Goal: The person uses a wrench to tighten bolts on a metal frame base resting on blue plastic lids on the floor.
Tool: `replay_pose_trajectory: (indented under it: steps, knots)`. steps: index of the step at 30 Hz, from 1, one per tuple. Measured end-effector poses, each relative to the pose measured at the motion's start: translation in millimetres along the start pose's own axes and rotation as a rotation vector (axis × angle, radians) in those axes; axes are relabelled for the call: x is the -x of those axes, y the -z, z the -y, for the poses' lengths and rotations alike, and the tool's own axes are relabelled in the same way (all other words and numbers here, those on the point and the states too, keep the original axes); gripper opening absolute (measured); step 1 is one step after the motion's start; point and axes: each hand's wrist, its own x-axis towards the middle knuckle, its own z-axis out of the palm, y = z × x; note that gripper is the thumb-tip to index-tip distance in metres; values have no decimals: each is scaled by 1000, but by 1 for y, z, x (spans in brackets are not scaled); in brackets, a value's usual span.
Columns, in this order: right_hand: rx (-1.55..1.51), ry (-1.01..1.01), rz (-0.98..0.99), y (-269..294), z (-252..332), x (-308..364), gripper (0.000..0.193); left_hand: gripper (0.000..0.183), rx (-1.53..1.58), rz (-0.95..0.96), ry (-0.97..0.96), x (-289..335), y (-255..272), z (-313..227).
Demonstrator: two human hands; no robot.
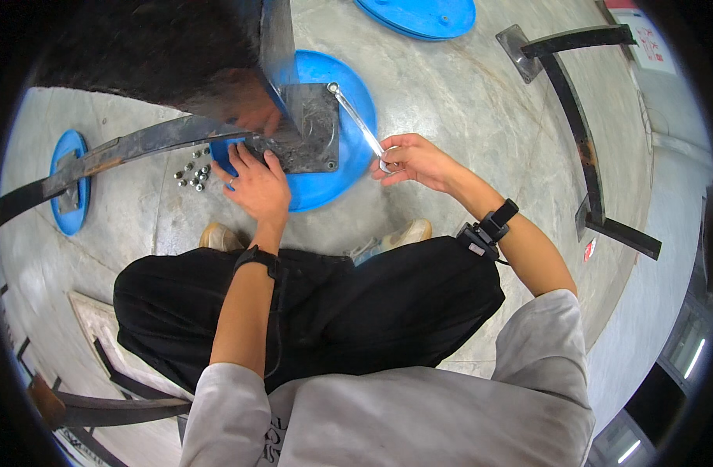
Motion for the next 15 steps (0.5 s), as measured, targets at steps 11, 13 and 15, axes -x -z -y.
replay_pose_trajectory:
  steps: [11,13,15]
  knots:
    - [23,-51,-33,11,-12,-10,14,52,-22,32,9,0,0,-1]
    - [21,-48,-31,11,-12,-11,14,51,-25,32,12,0,0,0]
    - [50,-53,-26,10,-10,-10,13,51,-25,29,10,0,0,0]
